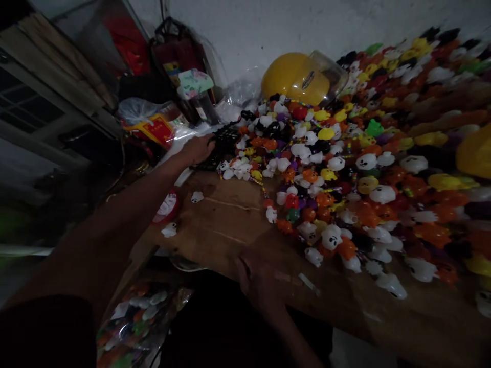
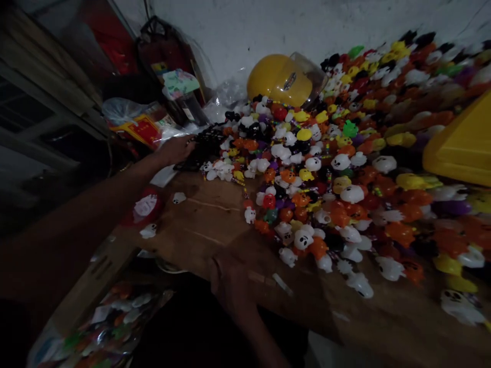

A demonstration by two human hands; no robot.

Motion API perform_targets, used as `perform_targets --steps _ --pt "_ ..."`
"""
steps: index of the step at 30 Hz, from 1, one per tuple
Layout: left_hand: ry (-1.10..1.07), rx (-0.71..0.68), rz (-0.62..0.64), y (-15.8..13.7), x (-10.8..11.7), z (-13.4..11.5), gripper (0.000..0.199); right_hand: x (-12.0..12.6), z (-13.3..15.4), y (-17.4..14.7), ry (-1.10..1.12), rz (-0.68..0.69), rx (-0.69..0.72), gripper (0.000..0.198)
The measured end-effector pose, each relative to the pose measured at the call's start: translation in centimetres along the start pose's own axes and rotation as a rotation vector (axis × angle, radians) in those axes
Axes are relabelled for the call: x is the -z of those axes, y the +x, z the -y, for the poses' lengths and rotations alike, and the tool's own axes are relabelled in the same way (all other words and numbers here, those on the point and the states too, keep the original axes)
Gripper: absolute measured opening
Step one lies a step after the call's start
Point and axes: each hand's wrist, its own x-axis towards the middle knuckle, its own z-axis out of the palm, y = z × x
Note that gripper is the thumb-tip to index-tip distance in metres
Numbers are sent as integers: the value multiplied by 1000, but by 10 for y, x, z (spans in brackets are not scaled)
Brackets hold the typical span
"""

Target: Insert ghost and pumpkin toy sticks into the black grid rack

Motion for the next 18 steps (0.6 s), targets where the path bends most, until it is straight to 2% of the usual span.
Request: perform_targets --steps 3,6,9,10,12,13,14,16,18 --pt "-53 80 -158 -4 16 2 67 0 0 -4 -43 -39 -9 23" --pt "-137 87 -296 -20 39 4 89 2 2 -5 -106 -109 18 20" --pt "-222 42 -417 -67 52 8 105 9 8 17 -226 -137 18 17" --pt "-247 -9 -413 -92 50 9 97 12 10 33 -270 -132 10 17" --pt "-285 -62 -421 -150 35 9 67 19 12 76 -334 -144 -13 20" --pt "-293 -136 -439 -181 22 8 58 22 11 100 -410 -154 -58 18" --pt "-296 -196 -531 -212 6 7 54 24 9 123 -461 -182 -82 18" --pt "-263 -331 -597 -265 -30 3 68 26 1 162 -459 -209 -66 19" --pt "-232 -343 -556 -300 -63 -1 78 24 -10 184 -411 -186 2 20"
